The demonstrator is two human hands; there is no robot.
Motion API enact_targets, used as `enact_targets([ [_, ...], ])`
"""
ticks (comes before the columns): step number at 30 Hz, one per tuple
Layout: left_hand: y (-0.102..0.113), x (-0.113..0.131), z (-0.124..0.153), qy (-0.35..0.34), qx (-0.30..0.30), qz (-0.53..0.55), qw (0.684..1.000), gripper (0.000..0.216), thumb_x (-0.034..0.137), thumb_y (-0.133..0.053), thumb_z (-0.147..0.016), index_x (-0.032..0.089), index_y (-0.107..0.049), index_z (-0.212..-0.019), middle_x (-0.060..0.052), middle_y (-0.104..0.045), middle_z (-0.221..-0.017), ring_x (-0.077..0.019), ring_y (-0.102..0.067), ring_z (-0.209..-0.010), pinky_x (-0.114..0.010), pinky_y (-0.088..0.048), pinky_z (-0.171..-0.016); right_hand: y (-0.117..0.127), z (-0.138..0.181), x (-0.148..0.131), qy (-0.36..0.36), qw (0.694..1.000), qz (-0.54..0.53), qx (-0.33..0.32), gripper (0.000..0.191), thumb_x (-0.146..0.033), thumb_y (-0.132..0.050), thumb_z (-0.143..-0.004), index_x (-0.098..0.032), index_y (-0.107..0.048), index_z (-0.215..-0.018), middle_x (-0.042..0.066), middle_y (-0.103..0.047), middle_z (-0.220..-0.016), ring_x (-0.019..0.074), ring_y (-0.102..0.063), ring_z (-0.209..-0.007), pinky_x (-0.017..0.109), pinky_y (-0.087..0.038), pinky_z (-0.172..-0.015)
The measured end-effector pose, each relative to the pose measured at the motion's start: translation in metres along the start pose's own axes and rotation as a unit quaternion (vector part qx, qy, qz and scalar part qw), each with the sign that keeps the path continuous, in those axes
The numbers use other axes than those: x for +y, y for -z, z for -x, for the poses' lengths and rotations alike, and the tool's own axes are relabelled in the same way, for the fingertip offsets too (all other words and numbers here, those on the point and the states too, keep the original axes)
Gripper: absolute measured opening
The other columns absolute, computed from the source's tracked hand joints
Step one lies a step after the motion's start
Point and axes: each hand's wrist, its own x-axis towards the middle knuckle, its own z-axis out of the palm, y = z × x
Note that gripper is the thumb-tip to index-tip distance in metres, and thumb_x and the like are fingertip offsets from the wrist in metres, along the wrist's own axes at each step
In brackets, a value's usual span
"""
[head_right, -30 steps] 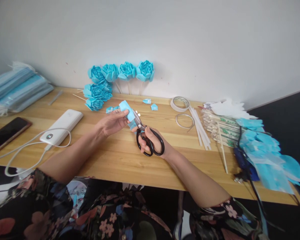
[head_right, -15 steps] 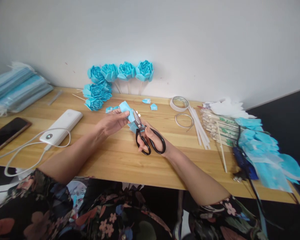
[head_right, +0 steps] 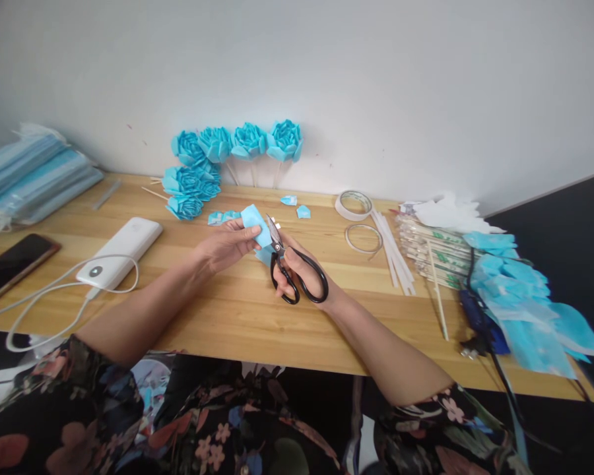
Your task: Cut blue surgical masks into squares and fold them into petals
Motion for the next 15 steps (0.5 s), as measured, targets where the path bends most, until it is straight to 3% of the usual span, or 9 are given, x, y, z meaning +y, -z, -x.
enact_targets([
  [15,-0.0024,0.0033,0.0006,0.005,-0.01,0.008,1.0,0.033,0.028,-0.093,-0.063,0.01,-0.078,-0.086,-0.007,-0.076,-0.08,-0.0121,-0.066,-0.067,-0.022,-0.05,-0.06,-0.0069,-0.0001,-0.0035,0.009,0.999,0.019,0.048,0.089,-0.069,-0.061,-0.086,-0.019,-0.037,-0.155,-0.011,-0.049,-0.054,0.0053,-0.034,-0.032,0.022,-0.047,-0.039],
])
